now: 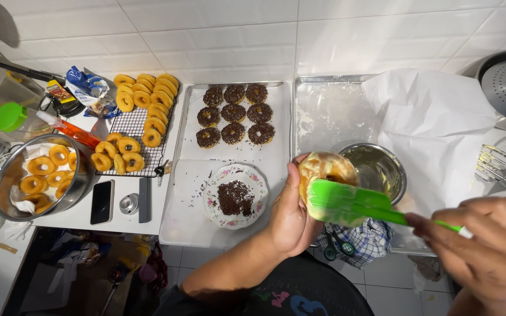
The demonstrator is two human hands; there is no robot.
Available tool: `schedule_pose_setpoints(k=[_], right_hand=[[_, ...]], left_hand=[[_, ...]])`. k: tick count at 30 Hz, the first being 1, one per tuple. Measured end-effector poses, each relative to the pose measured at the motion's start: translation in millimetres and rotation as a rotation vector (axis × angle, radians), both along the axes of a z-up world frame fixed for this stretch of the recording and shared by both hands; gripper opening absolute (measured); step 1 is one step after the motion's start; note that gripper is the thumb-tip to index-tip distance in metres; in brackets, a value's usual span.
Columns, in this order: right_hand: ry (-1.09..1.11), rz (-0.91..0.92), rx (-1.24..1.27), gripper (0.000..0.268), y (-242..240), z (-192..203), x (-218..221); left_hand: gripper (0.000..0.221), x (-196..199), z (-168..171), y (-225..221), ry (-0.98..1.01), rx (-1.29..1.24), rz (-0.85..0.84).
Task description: Decorating donuts by dipping them in chocolate sprinkles and applying cream filling
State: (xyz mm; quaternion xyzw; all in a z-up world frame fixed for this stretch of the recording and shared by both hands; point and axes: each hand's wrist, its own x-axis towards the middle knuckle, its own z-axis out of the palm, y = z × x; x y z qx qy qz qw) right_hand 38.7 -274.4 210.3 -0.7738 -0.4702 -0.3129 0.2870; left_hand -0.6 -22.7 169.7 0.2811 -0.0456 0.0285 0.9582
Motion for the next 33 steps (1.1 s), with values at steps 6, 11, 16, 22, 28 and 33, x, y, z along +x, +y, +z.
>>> schedule_pose_setpoints(k=[6, 11, 16, 22, 28, 33], right_hand=[[-0.038, -0.01, -0.168, 0.019, 16, 53, 19], [0.155, -0.063, -0.086, 0.023, -5, 27, 26], [0.193, -0.106, -0.082, 0.02, 10, 28, 10], [0.234, -0.194, 0.304, 0.022, 44, -23, -19], [0.391, -0.373, 0.268, 0.008, 45, -34, -59], [0.266, -0.287, 0.388, 0.032, 68, -20, -41]], left_hand=[[0.058, -5, -14, 1, 0.009, 0.034, -0.14], [0.052, -5, -2, 9, -0.08, 0.08, 0.019], [0.05, -9, -1, 16, -0.153, 0.21, 0.185], [0.053, -5, -9, 16, -0.204, 0.234, 0.299], [0.045, -2, -10, 19, -0.174, 0.005, 0.336], [0.052, -7, -19, 24, -0.212, 0.107, 0.164]])
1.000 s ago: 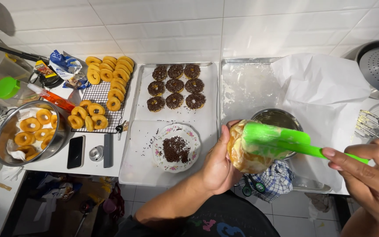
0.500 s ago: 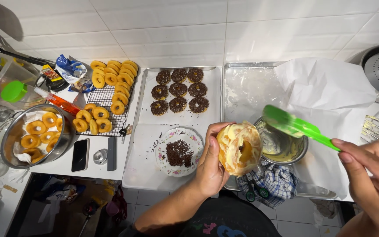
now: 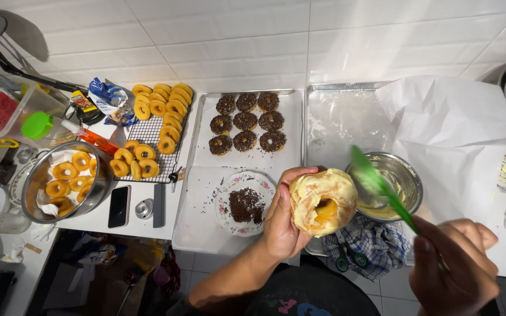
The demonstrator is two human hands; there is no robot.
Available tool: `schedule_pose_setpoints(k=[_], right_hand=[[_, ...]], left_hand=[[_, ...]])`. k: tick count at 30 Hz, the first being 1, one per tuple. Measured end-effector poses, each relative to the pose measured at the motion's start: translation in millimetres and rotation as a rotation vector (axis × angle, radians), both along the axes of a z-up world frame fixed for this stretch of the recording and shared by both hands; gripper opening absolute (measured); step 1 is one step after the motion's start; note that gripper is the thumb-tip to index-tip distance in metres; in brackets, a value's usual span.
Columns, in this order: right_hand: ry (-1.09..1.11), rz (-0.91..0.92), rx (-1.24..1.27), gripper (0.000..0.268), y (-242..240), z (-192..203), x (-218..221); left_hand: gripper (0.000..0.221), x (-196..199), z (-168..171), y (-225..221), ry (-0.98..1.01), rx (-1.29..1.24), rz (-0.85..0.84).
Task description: Decorating donuts by dipping them in chocolate sprinkles and applying cream filling
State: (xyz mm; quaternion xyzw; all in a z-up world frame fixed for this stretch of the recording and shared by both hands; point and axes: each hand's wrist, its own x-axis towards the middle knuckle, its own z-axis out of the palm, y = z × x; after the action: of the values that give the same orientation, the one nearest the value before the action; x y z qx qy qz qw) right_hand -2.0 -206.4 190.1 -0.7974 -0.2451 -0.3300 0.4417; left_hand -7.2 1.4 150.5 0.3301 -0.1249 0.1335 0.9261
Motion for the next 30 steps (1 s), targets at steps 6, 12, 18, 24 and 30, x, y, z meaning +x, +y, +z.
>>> schedule_pose_setpoints(k=[6, 12, 18, 24, 30], right_hand=[[0.39, 0.209, 0.046, 0.021, -43, -5, -12], [0.555, 0.019, -0.104, 0.029, -111, -126, 40], [-0.023, -0.488, -1.11, 0.028, -109, -249, 87], [0.411, 0.189, -0.505, 0.031, 76, -144, 23], [0.552, 0.356, -0.528, 0.05, 218, -149, -9]], left_hand=[[0.043, -20, 8, 9, 0.184, -0.271, -0.19], [0.079, -61, 14, 84, 0.22, -0.387, -0.103], [0.059, -91, -31, 174, 0.421, -0.31, 0.467], [0.065, -121, -74, 221, 0.691, -0.414, 0.664], [0.051, -173, -104, 298, 0.724, -0.499, 0.779]])
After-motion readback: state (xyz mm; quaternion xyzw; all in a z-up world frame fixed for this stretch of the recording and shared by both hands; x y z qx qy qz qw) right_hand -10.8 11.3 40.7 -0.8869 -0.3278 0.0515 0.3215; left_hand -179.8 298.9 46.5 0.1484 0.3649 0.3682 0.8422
